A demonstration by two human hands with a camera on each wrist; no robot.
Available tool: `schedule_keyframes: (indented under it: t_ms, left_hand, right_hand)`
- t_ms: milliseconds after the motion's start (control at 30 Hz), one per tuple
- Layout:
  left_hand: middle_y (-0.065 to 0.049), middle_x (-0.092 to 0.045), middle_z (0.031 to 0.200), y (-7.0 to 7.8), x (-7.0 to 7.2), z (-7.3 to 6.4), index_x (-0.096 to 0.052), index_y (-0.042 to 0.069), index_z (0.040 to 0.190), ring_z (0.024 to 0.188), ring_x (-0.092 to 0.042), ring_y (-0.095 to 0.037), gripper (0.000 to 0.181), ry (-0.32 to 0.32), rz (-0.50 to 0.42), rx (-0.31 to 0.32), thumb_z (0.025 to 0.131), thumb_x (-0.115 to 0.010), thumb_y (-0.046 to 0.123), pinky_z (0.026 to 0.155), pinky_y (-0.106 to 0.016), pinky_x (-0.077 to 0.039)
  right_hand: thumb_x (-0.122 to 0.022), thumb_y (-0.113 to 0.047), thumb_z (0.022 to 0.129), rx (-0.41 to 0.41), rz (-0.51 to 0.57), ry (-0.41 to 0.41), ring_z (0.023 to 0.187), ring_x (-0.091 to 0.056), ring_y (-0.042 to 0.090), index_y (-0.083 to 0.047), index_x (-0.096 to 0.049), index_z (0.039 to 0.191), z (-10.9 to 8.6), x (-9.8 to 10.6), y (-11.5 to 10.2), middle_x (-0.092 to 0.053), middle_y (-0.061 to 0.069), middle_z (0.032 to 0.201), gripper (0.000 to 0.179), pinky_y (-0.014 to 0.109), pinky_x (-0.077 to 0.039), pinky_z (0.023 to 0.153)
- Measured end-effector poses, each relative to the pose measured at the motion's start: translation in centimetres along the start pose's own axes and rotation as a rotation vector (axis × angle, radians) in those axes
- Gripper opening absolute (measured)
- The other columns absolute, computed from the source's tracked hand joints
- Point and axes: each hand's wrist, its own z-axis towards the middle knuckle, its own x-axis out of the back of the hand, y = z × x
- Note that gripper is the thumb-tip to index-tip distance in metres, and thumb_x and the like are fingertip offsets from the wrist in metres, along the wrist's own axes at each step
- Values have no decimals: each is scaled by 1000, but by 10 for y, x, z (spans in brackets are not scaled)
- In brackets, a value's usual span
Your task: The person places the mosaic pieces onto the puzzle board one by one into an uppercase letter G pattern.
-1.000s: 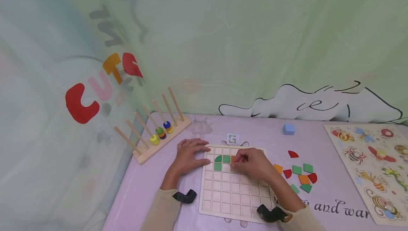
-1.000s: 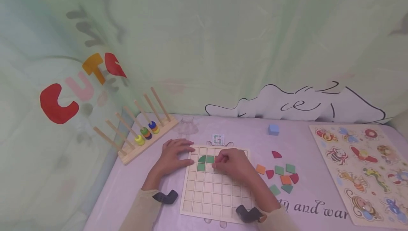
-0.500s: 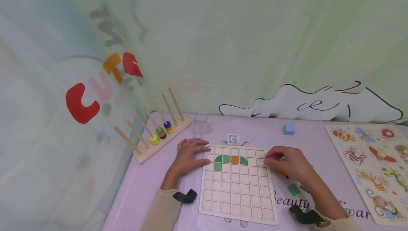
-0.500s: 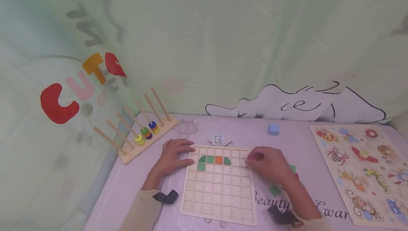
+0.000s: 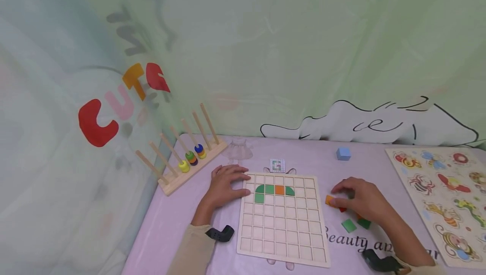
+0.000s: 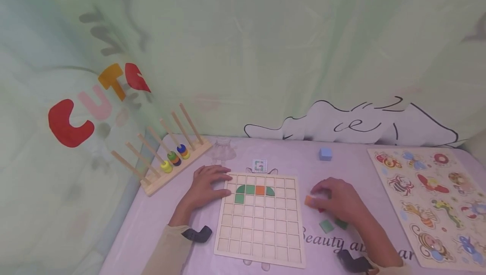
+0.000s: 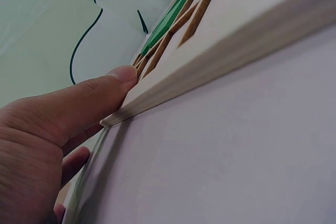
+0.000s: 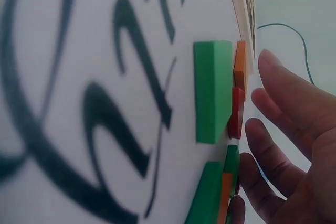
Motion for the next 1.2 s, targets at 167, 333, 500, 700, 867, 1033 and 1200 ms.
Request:
schedule_keyframes:
  t_ms: [167,333,500,700,867,1033,1200]
  left_hand:
    - [13,-62,141,1,0,1,-75,32,118,141,-47,-18,41,-5,-4,-2,82,-81,49,119,-59,-17]
    - [14,-62,141,2,0,1,-75,32,118,140,-47,-17,40,-10,-2,6,82,-81,49,120,-58,-17]
    - [14,-62,141,3,1,1,-75,33,119,141,-47,-16,40,-18,-6,14,82,-81,50,121,-57,-16]
    - [14,-62,141,2,1,1,-75,33,118,141,-47,-16,40,-20,-8,16,82,-81,50,121,-57,-16]
    - [14,-61,142,1,1,1,-75,34,119,141,-46,-16,40,-24,-6,19,82,-81,51,121,-56,-16]
    - [14,-62,141,1,1,0,-75,33,119,140,-47,-16,41,-16,1,11,82,-81,51,120,-58,-18]
    - [12,-63,140,2,2,-1,-75,31,118,139,-48,-18,40,-4,-12,-2,82,-82,49,118,-60,-19]
  right_hand:
    - [-87,-47,76,16,-9,-22,94,-55,23,-21,-76,99,2,-2,5,-70,3,106,36,36,-45,78]
    - [-89,-39,75,13,-15,-58,93,-54,22,-23,-76,95,5,-1,7,-69,0,102,29,37,-45,81]
    - [-90,-37,74,-12,-8,-77,91,-54,21,-22,-76,93,8,-2,7,-67,-3,96,28,35,-43,78]
    - [-90,-34,75,-39,12,-85,91,-54,22,-19,-76,93,8,-1,4,-67,-2,95,28,34,-42,76]
    - [-90,-33,75,-58,22,-90,92,-54,23,-17,-75,94,10,0,2,-67,0,96,29,33,-42,74]
    - [-91,-31,74,-82,33,-96,93,-54,24,-14,-73,95,11,0,1,-66,3,96,32,33,-42,72]
    - [-89,-29,77,-96,48,-109,93,-54,25,-14,-72,95,11,1,0,-65,4,96,29,32,-42,72]
